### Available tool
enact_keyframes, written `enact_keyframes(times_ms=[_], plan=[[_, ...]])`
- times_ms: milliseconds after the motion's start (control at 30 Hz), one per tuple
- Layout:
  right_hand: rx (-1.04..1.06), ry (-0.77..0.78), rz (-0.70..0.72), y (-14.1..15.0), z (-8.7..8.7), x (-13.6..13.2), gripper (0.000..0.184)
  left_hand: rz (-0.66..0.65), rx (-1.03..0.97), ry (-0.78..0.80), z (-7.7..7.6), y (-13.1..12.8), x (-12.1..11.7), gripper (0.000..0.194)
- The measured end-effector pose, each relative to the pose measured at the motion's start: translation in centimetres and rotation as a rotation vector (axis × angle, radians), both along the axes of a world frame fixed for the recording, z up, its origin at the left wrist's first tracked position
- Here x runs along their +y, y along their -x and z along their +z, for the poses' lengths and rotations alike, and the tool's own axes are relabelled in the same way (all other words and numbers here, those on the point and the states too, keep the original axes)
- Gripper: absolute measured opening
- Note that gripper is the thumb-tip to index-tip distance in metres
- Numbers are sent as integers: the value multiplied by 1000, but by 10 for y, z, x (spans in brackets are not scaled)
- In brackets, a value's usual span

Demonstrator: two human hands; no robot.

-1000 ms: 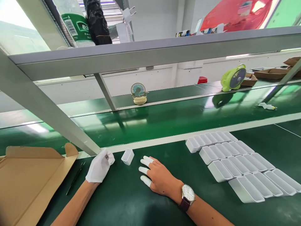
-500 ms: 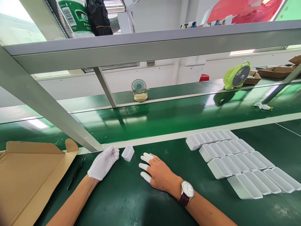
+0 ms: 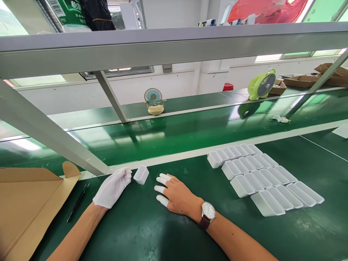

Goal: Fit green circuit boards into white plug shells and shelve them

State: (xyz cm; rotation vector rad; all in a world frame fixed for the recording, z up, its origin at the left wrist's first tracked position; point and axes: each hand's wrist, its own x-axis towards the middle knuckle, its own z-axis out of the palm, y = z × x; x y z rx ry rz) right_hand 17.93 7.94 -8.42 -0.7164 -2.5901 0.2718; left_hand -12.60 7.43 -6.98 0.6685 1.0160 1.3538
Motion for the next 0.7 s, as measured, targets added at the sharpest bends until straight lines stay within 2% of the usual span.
enact_keyframes(times_ms=[267,700], plan=[[-23,13,3,0,2,-1,36,-12,34,0,1,-1,-3,24],[13,-18,22,0,1,-2,36,-19,-19,-26,1,-6,-6,25]])
